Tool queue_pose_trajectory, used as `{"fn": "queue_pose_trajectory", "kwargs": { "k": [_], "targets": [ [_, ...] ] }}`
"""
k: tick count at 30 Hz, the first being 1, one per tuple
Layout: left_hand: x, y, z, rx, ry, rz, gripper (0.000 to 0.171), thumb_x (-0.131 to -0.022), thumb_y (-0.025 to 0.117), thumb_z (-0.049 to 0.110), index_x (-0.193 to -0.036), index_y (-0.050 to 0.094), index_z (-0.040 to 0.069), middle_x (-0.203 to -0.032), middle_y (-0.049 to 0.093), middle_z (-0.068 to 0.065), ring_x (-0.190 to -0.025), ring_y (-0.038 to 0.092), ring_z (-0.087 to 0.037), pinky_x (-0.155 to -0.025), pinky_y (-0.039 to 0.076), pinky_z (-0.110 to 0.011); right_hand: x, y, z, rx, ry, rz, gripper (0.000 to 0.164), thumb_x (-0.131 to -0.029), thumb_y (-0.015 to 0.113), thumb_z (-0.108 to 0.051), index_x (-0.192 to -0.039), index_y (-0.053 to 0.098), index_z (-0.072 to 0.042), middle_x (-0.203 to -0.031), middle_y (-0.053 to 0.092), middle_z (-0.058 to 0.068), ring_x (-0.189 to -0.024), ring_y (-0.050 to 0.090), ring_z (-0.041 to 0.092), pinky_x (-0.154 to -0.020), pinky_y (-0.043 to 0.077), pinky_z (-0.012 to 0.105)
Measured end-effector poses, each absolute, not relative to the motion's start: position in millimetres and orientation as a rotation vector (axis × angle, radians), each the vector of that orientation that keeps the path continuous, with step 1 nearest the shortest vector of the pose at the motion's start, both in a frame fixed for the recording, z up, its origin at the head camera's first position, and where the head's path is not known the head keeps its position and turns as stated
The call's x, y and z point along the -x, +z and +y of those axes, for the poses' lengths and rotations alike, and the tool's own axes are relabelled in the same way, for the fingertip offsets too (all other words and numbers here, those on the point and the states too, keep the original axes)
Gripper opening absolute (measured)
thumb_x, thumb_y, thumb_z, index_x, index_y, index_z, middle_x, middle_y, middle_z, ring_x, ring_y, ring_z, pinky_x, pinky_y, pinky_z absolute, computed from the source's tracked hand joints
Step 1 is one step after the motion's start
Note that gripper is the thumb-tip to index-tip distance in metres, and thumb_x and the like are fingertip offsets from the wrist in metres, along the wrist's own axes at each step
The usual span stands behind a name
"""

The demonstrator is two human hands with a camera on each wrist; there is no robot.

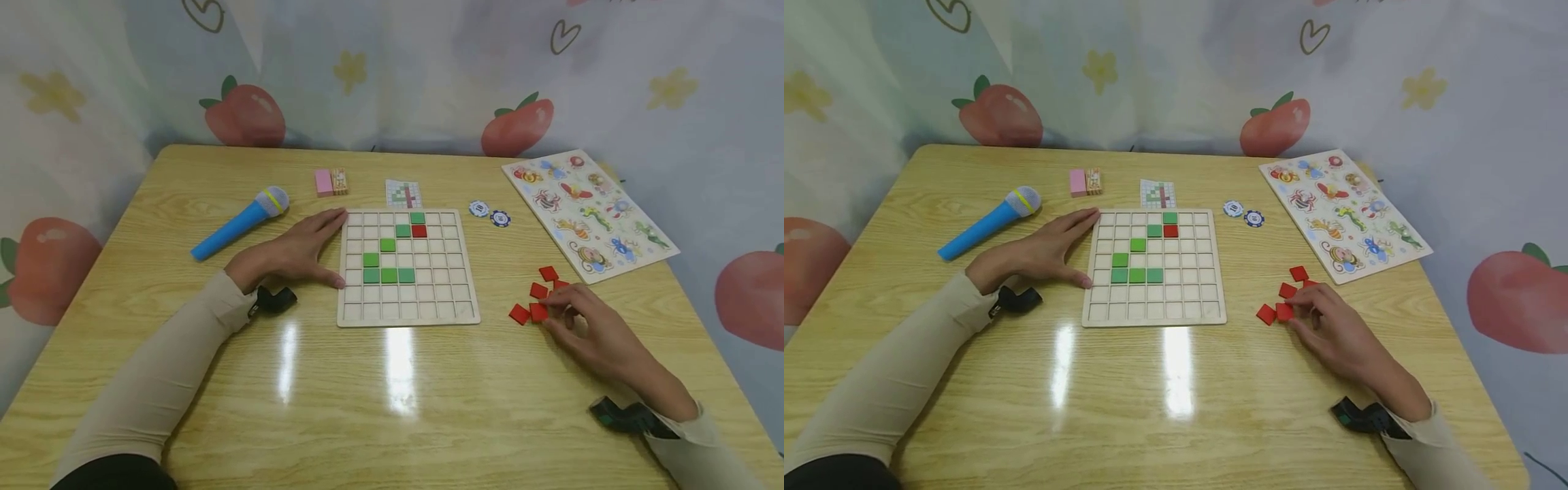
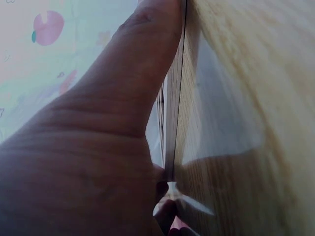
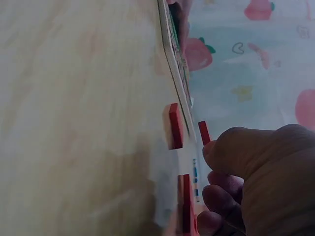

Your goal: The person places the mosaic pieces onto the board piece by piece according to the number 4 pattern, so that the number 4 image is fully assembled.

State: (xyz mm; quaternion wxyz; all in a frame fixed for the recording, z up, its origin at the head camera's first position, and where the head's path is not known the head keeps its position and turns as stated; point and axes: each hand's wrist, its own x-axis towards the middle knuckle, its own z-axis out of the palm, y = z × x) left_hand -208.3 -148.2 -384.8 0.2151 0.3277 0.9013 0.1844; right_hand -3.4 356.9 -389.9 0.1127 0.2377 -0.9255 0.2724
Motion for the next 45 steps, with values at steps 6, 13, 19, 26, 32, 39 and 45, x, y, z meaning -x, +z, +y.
{"fn": "queue_pose_trajectory", "kwargs": {
  "k": [6,13,19,26,32,39,45],
  "targets": [
    [209,-384,-147,-0.915,0.506,2.491,0.135,-0.081,0.083,0.070,-0.174,-0.001,0.017,-0.182,-0.005,-0.005,-0.168,0.004,-0.038,-0.135,0.014,-0.060,22,-374,346,-0.813,0.748,-2.701,0.053,-0.074,0.085,0.019,-0.119,0.069,-0.006,-0.110,0.063,-0.001,-0.083,0.051,0.003,-0.070,0.045,0.015],
    [208,-382,-148,-0.914,0.502,2.489,0.136,-0.081,0.084,0.069,-0.174,-0.001,0.016,-0.182,-0.005,-0.006,-0.168,0.003,-0.039,-0.135,0.013,-0.061,56,-359,321,-0.817,0.681,-2.771,0.045,-0.083,0.085,0.008,-0.121,0.068,-0.007,-0.114,0.066,0.001,-0.088,0.057,0.007,-0.072,0.048,0.011],
    [209,-382,-148,-0.915,0.490,2.492,0.135,-0.082,0.083,0.069,-0.174,-0.001,0.016,-0.182,-0.005,-0.006,-0.168,0.003,-0.039,-0.135,0.013,-0.061,91,-357,294,-0.905,0.623,-2.787,0.034,-0.090,0.082,0.002,-0.118,0.067,-0.007,-0.114,0.065,0.006,-0.088,0.057,0.007,-0.069,0.053,0.022],
    [209,-383,-147,-0.928,0.498,2.492,0.135,-0.082,0.083,0.069,-0.174,0.000,0.016,-0.182,-0.005,-0.006,-0.169,0.003,-0.038,-0.136,0.013,-0.059,123,-351,259,-0.982,0.599,-2.882,0.025,-0.095,0.078,-0.004,-0.117,0.065,-0.004,-0.113,0.062,0.008,-0.090,0.060,0.017,-0.072,0.056,0.031],
    [209,-384,-147,-0.915,0.505,2.491,0.134,-0.082,0.083,0.069,-0.174,0.000,0.017,-0.182,-0.005,-0.004,-0.169,0.003,-0.036,-0.136,0.013,-0.058,141,-349,240,-1.001,0.595,-2.964,0.022,-0.100,0.075,-0.010,-0.119,0.066,-0.004,-0.116,0.063,0.010,-0.093,0.061,0.021,-0.076,0.055,0.033],
    [209,-385,-150,-0.919,0.509,2.488,0.134,-0.082,0.082,0.070,-0.174,-0.001,0.019,-0.182,-0.006,-0.002,-0.169,0.001,-0.035,-0.136,0.012,-0.058,163,-355,223,-1.049,0.541,-3.013,0.018,-0.102,0.070,-0.011,-0.117,0.065,-0.003,-0.116,0.063,0.013,-0.100,0.063,0.024,-0.084,0.058,0.040],
    [208,-383,-150,-0.917,0.513,2.485,0.134,-0.082,0.082,0.071,-0.174,-0.002,0.019,-0.182,-0.007,-0.002,-0.169,0.000,-0.034,-0.136,0.012,-0.057,175,-359,209,-1.053,0.595,-3.069,0.019,-0.102,0.068,-0.009,-0.119,0.064,-0.001,-0.114,0.062,0.015,-0.093,0.059,0.025,-0.083,0.054,0.040]
  ]
}}
